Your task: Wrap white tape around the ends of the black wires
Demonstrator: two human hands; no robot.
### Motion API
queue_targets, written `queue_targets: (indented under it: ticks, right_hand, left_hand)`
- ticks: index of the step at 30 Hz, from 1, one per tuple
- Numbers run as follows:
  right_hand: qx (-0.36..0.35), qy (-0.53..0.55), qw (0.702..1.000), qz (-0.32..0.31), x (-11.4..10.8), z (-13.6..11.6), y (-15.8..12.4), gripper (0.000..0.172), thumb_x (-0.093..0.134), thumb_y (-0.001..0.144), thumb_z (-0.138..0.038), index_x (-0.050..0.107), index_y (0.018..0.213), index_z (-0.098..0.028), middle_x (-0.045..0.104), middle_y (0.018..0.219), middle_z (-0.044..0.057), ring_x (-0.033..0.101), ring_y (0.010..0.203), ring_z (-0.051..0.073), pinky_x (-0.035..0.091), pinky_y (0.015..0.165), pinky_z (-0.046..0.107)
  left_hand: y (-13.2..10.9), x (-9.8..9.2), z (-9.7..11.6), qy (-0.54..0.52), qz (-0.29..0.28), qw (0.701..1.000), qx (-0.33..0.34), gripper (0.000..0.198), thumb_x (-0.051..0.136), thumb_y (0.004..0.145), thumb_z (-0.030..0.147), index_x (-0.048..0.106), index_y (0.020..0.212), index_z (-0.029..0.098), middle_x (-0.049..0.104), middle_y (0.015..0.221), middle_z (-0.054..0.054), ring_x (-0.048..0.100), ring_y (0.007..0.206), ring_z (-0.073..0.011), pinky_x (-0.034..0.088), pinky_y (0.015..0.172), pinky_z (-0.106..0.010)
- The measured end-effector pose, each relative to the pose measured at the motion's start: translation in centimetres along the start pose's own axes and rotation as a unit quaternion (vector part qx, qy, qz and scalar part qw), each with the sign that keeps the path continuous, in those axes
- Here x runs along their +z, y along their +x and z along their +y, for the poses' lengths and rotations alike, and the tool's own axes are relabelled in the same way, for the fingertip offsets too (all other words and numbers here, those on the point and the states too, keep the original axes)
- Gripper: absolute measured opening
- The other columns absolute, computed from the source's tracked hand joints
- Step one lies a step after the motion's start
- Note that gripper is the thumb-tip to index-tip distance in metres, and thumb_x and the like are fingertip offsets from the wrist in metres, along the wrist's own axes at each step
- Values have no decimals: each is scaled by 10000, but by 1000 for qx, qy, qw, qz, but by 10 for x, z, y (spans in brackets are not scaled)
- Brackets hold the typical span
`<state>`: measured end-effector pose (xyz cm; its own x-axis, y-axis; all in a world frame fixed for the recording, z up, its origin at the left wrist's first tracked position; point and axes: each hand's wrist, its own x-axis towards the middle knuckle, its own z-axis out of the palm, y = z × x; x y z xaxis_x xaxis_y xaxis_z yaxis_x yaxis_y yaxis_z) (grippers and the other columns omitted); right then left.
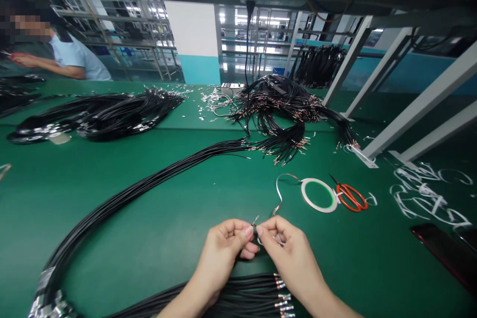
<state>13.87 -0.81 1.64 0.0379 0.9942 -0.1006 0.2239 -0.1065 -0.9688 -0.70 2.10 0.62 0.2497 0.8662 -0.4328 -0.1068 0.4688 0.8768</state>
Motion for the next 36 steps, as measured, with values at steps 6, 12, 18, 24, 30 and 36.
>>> queue_targets:
  ticks: [6,12,18,24,30,36]
  right_hand:
    - [-2,34,999,-11,1,0,0,269,526,881,-361,605,783,-123,640,712,42,547,624,126,399,583,225]
    - [1,57,998,-29,1,0,1,263,528,885,-359,617,820,-120,663,764,57,573,670,137,421,620,234]
    - [-1,66,997,-30,0,-1,0,280,528,884,-374,617,817,-117,654,753,60,552,663,142,407,610,241]
    - [-2,49,999,-11,3,5,1,282,534,874,-382,609,801,-120,611,699,37,500,612,122,373,573,228]
    - [-27,11,1000,0,2,2,-1,267,522,876,-373,598,783,-134,578,653,17,468,575,110,356,539,215]
    - [-35,-11,999,4,1,0,-2,283,511,879,-382,592,778,-131,543,633,11,443,570,109,348,532,215]
  left_hand:
    - [0,-2,0,-33,-29,999,-13,321,729,709,365,611,801,81,638,681,-45,591,554,-86,494,557,-186]
    - [-2,-4,2,-62,-59,996,-30,285,711,736,349,608,772,86,621,649,-32,568,521,-70,466,527,-166]
    - [-4,-4,5,-60,-72,995,-22,281,690,758,352,604,739,86,599,593,-28,537,492,-60,437,510,-156]
    - [-3,-1,6,-35,-46,998,6,302,694,741,373,602,828,99,595,612,-18,517,463,-67,422,481,-174]
    - [0,-1,9,8,-54,998,12,345,678,757,367,616,952,89,618,635,-42,541,566,-93,449,593,-197]
    - [-1,1,16,33,-59,996,50,302,637,784,402,612,826,103,512,603,14,430,533,-59,355,535,-160]
